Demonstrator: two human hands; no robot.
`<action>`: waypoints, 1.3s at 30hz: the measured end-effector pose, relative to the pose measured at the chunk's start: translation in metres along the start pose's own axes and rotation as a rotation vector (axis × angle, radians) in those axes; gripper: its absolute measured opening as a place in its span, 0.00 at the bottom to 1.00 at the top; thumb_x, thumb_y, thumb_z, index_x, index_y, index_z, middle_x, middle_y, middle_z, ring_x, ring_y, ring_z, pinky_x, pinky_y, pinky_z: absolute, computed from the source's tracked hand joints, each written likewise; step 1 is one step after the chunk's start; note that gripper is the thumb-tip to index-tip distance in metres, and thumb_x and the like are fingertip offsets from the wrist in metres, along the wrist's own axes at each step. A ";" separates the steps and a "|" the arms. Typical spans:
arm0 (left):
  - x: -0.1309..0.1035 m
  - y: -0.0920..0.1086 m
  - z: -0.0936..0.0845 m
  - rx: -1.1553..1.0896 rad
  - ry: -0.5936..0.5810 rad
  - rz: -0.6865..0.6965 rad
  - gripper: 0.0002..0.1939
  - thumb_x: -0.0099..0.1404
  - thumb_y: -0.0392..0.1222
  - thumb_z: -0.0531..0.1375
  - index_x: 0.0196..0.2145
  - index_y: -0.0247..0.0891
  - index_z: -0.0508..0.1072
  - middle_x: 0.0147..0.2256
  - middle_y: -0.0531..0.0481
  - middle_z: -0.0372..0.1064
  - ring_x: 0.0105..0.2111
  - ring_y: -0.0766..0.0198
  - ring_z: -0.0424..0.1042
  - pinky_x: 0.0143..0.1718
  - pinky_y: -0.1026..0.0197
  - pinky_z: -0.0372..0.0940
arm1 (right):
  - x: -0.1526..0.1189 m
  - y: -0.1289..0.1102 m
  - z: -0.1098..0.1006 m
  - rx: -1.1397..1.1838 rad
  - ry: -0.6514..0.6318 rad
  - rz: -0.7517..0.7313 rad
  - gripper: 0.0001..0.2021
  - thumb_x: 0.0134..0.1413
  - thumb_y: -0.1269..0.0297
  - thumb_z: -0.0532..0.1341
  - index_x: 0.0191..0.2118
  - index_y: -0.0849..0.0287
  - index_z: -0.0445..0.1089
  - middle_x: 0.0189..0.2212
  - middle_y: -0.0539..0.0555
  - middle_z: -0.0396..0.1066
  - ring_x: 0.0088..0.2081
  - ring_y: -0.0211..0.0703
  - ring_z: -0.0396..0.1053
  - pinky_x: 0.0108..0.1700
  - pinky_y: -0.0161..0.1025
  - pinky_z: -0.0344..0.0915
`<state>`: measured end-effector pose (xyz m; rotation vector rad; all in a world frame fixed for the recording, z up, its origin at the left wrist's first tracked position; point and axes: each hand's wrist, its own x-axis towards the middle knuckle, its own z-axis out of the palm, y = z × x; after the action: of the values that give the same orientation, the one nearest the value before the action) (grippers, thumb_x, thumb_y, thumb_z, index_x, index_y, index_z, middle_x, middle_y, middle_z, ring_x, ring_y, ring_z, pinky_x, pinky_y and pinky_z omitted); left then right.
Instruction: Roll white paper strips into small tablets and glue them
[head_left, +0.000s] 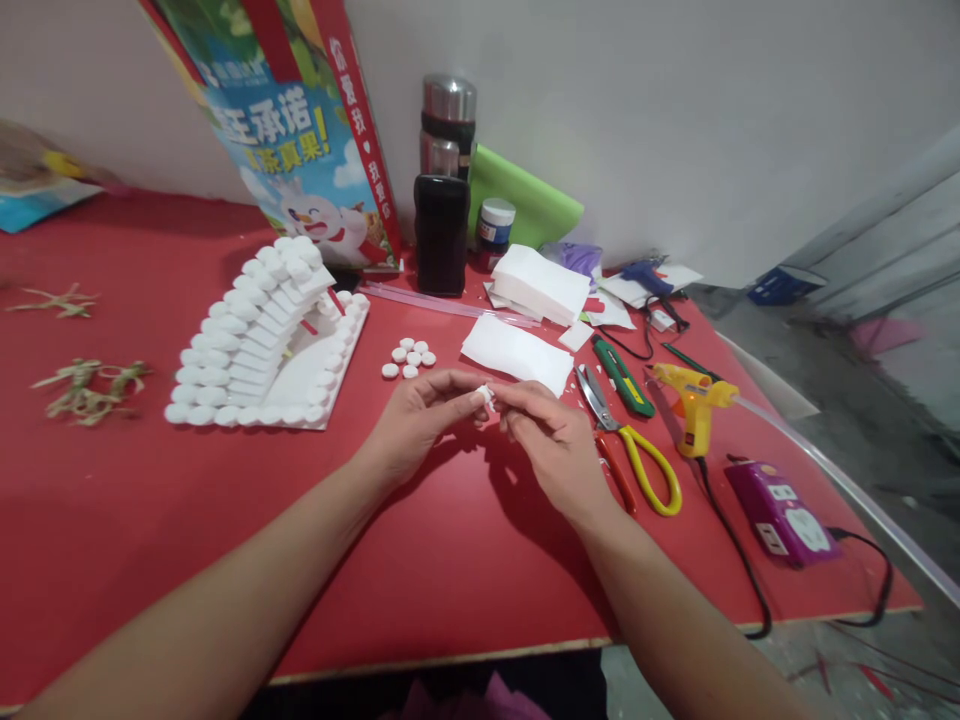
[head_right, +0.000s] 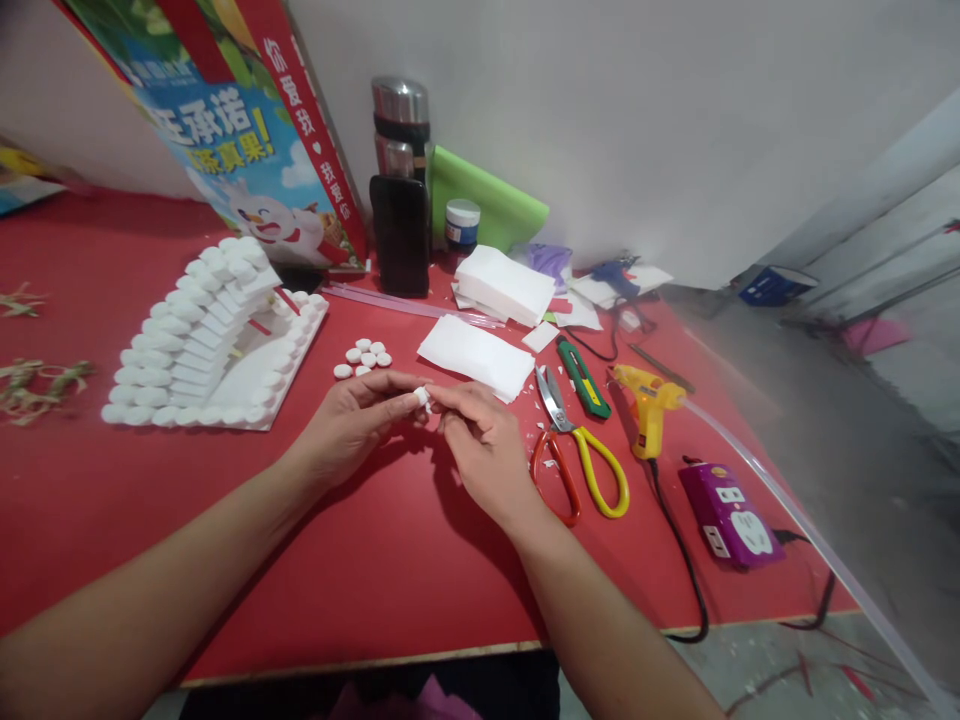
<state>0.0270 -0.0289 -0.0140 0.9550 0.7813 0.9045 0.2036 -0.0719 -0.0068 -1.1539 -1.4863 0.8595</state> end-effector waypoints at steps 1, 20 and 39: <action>0.000 0.000 0.000 -0.001 0.003 -0.004 0.14 0.60 0.47 0.72 0.40 0.37 0.81 0.32 0.47 0.76 0.31 0.63 0.74 0.32 0.61 0.69 | 0.000 0.000 0.000 -0.016 0.000 -0.011 0.19 0.62 0.73 0.57 0.49 0.49 0.81 0.40 0.52 0.74 0.42 0.42 0.72 0.49 0.44 0.69; -0.002 0.000 0.004 0.044 0.084 -0.004 0.15 0.58 0.48 0.73 0.37 0.35 0.80 0.30 0.48 0.75 0.31 0.64 0.73 0.35 0.60 0.69 | -0.003 0.010 0.004 -0.299 -0.040 -0.259 0.26 0.60 0.79 0.53 0.58 0.52 0.74 0.43 0.56 0.71 0.44 0.47 0.72 0.46 0.47 0.71; 0.000 -0.003 0.003 0.582 0.202 0.429 0.04 0.65 0.42 0.66 0.35 0.40 0.79 0.35 0.47 0.76 0.36 0.58 0.73 0.42 0.57 0.66 | -0.004 0.008 0.006 -0.439 -0.064 -0.342 0.24 0.62 0.78 0.53 0.61 0.56 0.71 0.43 0.59 0.70 0.44 0.49 0.71 0.46 0.48 0.73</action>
<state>0.0302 -0.0307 -0.0158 1.6016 1.0637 1.1845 0.2000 -0.0732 -0.0172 -1.1382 -1.9177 0.3456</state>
